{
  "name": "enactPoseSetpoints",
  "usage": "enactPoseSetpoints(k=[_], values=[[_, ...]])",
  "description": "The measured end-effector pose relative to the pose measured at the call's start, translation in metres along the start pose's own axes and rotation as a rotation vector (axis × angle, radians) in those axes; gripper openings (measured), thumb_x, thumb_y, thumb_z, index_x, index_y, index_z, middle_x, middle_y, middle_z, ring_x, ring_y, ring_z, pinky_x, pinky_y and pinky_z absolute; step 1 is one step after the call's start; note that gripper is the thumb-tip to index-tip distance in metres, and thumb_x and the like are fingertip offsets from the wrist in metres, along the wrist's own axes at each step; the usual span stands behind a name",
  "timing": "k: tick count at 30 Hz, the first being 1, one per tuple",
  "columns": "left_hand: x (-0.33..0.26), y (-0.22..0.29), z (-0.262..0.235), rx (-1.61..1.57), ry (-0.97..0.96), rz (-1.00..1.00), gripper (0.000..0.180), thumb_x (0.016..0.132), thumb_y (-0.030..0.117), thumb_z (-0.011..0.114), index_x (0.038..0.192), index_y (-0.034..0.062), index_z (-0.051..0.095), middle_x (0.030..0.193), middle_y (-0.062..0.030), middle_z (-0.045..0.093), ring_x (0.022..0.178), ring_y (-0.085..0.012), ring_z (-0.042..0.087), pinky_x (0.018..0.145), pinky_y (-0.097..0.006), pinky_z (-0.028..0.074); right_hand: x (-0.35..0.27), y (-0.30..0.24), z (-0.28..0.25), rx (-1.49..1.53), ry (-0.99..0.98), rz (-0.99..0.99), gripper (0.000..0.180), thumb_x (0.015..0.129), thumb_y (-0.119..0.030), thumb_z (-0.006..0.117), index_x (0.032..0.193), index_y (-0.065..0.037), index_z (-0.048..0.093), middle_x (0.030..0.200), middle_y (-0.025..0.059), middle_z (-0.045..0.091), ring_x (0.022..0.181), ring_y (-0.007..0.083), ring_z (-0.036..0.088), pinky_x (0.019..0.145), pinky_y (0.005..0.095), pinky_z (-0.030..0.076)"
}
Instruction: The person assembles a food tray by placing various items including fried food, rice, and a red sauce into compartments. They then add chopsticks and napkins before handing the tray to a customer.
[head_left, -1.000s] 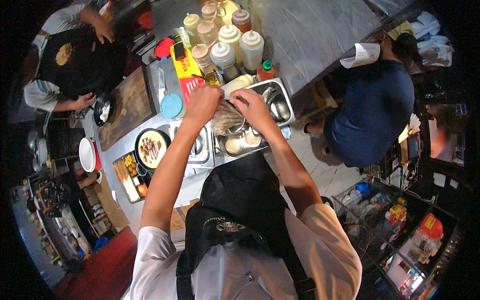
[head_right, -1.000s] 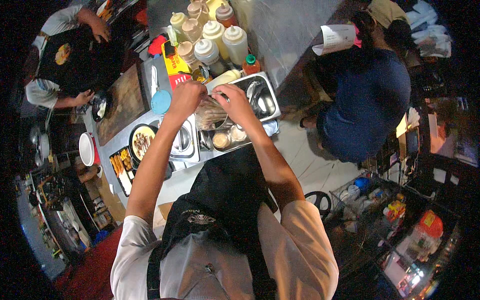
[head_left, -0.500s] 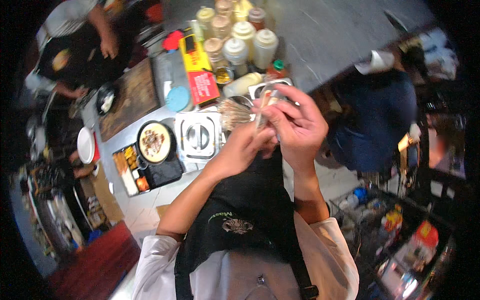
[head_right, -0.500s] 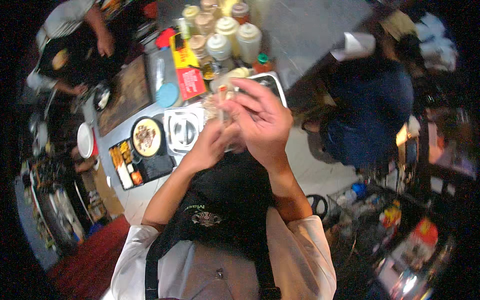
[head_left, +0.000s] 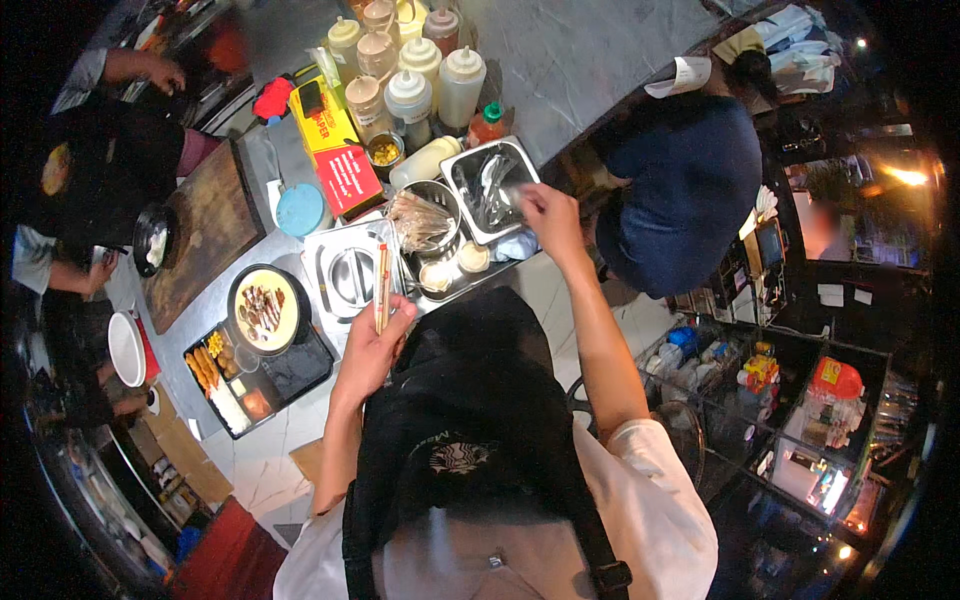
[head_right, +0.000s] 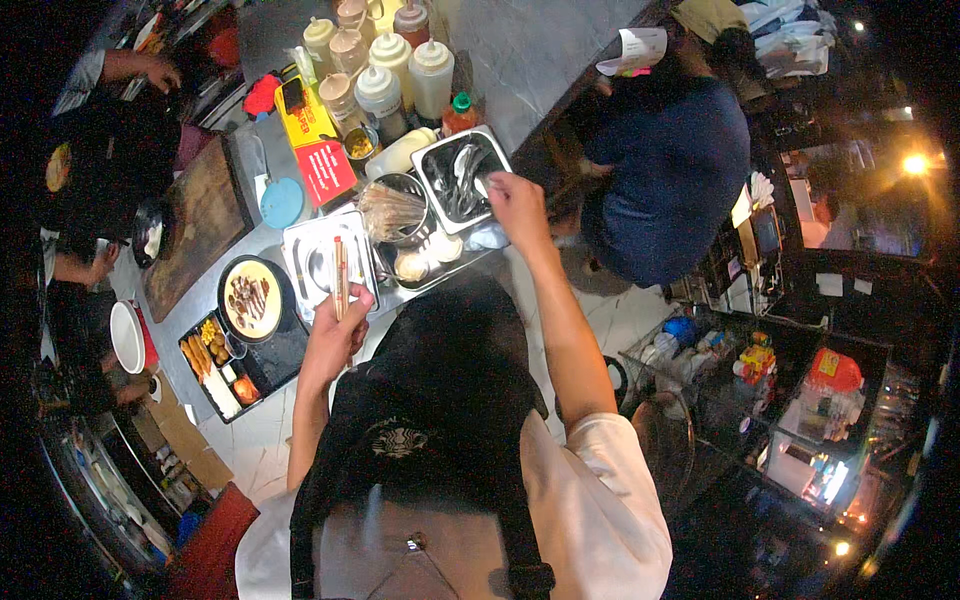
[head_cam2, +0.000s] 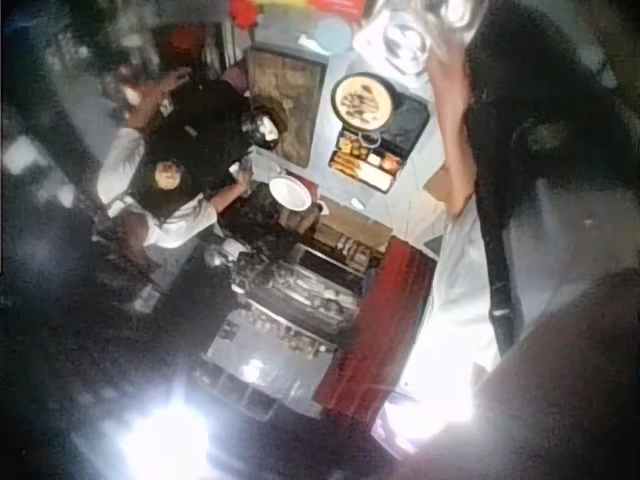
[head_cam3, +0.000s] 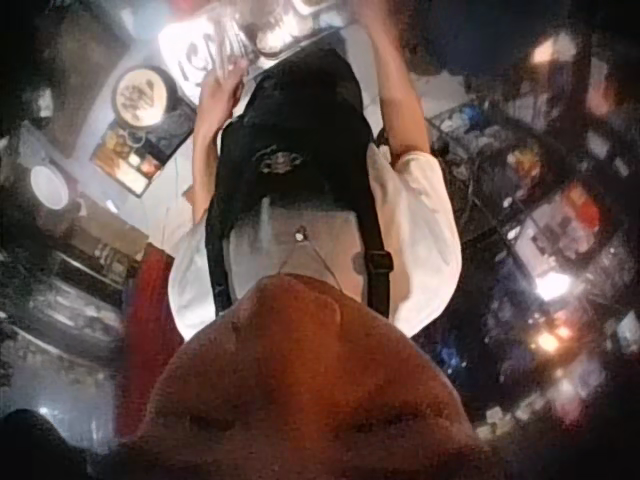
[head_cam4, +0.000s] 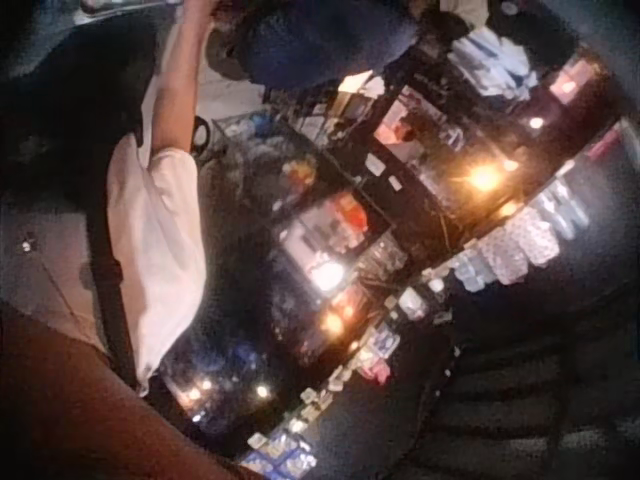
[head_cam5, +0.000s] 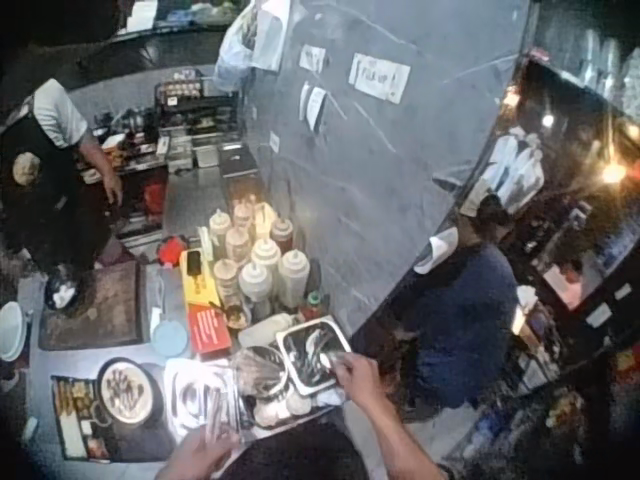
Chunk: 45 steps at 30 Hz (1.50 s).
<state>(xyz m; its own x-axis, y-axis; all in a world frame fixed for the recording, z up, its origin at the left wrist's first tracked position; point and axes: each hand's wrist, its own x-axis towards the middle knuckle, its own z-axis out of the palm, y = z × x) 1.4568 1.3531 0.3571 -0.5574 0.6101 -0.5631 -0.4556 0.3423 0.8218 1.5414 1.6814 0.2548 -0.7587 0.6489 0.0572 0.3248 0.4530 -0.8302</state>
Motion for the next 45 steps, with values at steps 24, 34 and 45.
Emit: enactPoseSetpoints(k=[24, 34, 45], values=[[0.041, 0.041, 0.069, 0.021, 0.178, 0.249, 0.021, 0.099, 0.019, 0.067, 0.113, 0.0023, 0.065, 0.069, 0.0094, 0.05, 0.052, 0.0, 0.038, 0.045, -0.02, 0.025, 0.054, 0.02, 0.024, -0.313, -0.129, -0.335, 0.015, 0.081, -0.015, 0.071, 0.094, -0.007, 0.069, 0.095, 0.0159, 0.069, 0.092, 0.0376, 0.068, 0.077, 0.0503, 0.054], [0.089, 0.058, 0.105, 0.465, 0.269, 0.88, 0.033, 0.088, -0.007, 0.067, 0.12, 0.0021, 0.072, 0.123, -0.0121, 0.069, 0.113, -0.0211, 0.065, 0.099, -0.034, 0.05, -0.017, -0.105, -0.074, -0.295, 0.143, -0.538, 0.017, 0.087, -0.018, 0.07, 0.1, -0.007, 0.067, 0.098, 0.0086, 0.067, 0.086, 0.0295, 0.068, 0.073, 0.0411, 0.056], [0.068, 0.021, 0.221, 0.307, -0.422, 0.327, 0.025, 0.099, 0.013, 0.066, 0.112, -0.0094, 0.067, 0.088, -0.0077, 0.073, 0.077, -0.0112, 0.065, 0.073, -0.026, 0.052, -0.131, -0.075, -0.185, 0.085, 0.346, -0.106, 0.021, 0.091, -0.012, 0.072, 0.108, -0.002, 0.066, 0.093, 0.0128, 0.066, 0.08, 0.0259, 0.067, 0.071, 0.0343, 0.053]])
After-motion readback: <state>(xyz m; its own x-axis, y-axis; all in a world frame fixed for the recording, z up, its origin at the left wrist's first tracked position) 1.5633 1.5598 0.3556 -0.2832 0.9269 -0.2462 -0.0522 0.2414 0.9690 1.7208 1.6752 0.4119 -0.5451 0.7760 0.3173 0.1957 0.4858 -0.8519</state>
